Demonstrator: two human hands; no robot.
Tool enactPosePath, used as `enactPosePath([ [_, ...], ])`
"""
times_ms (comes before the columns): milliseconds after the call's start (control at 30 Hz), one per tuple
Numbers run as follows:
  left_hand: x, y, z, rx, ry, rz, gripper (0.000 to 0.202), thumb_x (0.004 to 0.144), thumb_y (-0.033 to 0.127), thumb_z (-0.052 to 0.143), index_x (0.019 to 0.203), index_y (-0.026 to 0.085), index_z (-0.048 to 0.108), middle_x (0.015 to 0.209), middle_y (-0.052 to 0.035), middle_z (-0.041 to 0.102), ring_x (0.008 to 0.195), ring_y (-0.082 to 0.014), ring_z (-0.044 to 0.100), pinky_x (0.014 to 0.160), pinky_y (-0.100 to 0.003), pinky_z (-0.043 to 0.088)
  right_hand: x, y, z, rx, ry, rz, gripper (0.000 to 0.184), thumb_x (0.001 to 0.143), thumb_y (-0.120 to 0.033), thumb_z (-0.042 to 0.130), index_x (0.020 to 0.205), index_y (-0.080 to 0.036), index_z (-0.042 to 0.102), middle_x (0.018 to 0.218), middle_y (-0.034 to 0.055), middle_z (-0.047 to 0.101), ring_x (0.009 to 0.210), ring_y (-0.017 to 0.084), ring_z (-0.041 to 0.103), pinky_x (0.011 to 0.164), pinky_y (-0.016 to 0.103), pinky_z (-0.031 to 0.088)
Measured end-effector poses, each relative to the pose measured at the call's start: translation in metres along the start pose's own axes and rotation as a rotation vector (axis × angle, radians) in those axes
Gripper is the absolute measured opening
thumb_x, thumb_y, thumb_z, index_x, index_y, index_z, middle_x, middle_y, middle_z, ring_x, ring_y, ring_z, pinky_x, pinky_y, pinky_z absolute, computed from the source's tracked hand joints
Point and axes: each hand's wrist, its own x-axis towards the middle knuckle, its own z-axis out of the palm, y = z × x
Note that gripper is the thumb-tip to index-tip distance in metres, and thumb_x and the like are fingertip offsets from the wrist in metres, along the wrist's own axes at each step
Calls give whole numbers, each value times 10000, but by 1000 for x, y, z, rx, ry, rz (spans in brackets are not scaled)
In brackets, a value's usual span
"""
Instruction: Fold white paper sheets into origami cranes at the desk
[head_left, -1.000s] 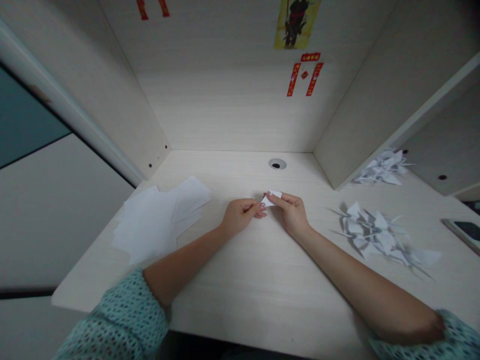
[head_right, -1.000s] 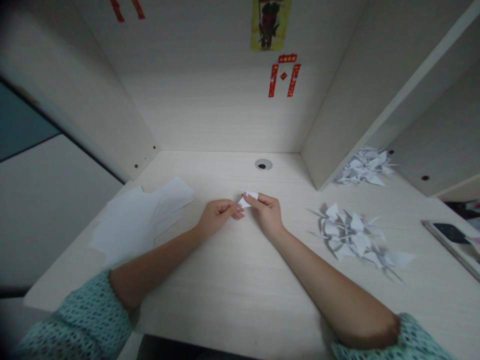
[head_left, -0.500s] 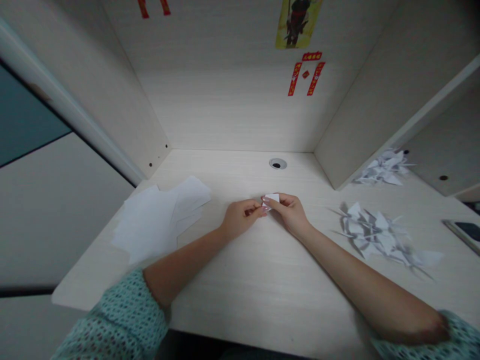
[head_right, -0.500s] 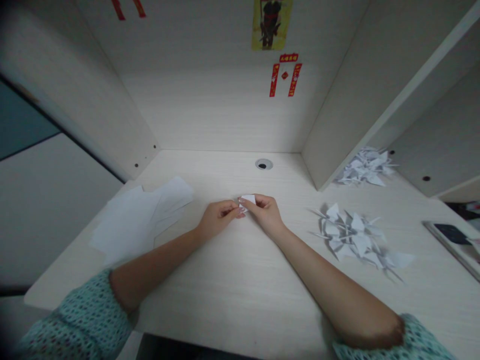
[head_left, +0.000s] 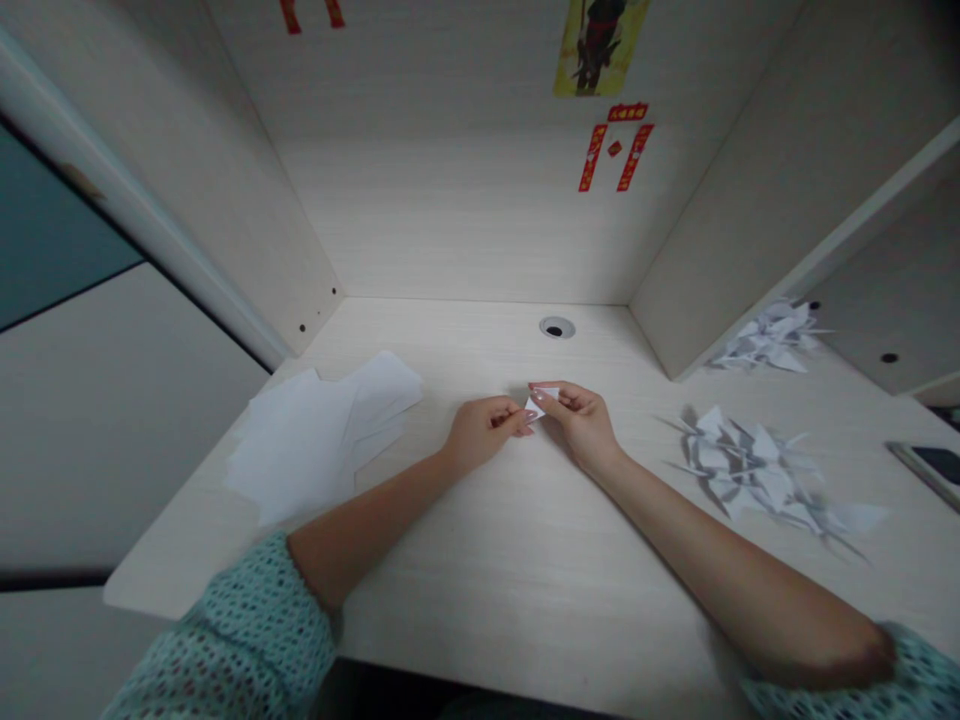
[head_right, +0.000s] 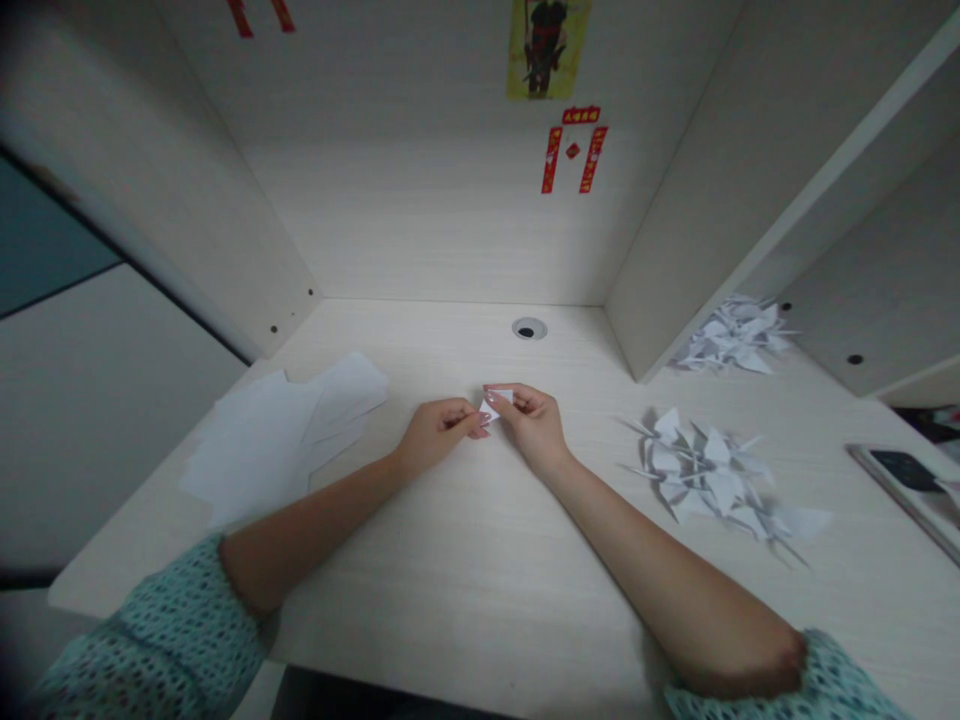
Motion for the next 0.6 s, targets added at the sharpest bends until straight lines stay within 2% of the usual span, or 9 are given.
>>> enactPosePath([
  [333, -3, 1, 1, 7, -38, 12, 356, 837, 494, 543, 759, 175, 681, 775, -41, 741, 731, -149, 698, 693, -231, 522, 2, -1, 0, -3, 51, 6, 301, 617, -402, 799, 833, -204, 731, 715, -4, 709, 589, 132, 589, 589, 279, 437],
  [500, -2, 5, 2, -96, 23, -42, 333, 814, 481, 586, 751, 163, 664, 758, -50, 737, 700, -156, 701, 678, -239, 531, -2, -9, 4, -1, 81, -6, 533, 596, -419, 807, 1060, -207, 654, 706, -1, 718, 573, 138, 597, 588, 284, 455],
  [600, -2, 5, 1, -116, 77, -47, 328, 804, 483, 598, 751, 164, 656, 756, -53, 736, 714, -170, 703, 683, -251, 529, -4, -13, 7, -24, 68, -25, 574, 622, -409, 791, 1130, -217, 607, 716, 2, 720, 613, 155, 612, 609, 287, 454],
])
